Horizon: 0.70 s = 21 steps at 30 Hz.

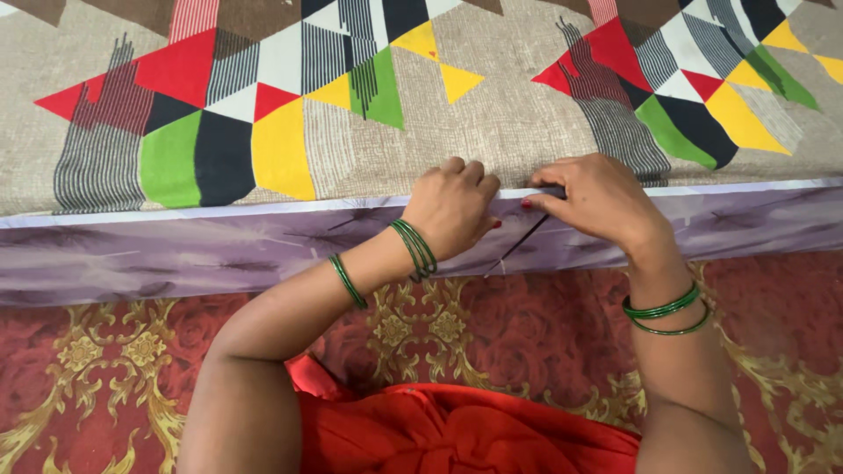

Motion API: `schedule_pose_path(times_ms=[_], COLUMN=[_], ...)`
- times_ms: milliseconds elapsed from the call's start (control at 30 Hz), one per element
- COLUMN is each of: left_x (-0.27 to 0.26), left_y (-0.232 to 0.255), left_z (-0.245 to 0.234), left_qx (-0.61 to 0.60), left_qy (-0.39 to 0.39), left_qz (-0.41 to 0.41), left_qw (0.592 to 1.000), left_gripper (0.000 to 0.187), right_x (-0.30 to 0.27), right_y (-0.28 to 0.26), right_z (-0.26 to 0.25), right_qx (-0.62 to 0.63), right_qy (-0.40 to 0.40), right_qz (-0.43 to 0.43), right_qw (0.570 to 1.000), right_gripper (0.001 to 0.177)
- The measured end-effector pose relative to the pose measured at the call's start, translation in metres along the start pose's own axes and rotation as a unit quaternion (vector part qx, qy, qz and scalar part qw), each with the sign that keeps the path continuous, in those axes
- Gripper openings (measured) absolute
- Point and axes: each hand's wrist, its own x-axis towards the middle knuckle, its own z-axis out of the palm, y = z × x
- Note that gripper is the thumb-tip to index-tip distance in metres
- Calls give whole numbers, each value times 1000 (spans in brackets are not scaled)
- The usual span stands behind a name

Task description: The person tucks the edges of a geometric-patterned bedsheet under the mattress by hand to make the bed.

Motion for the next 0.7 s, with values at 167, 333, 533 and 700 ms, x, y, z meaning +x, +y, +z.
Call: schedule_pose_path(times_ms=[167,333,533,700], left_x=[3,0,-4,-7], left_y=[-2,-7,-11,-14], left_z=[7,6,10,5], left_qx=[31,22,15,6], left_qy=[27,27,51,60], left_qz=[24,38,51,43], left_qw=[999,999,997,997], left_gripper=[34,33,32,23], right_x=[-2,0,29,34], right_y=[-20,-23,-9,-2], right_z=[-10,-16,4,6], right_qx=[-89,-25,17,35], right_qy=[-3,67,-59,-79], right_qz=[24,-33,24,39], right_qw=[996,997,998,996], right_gripper=[30,28,32,39])
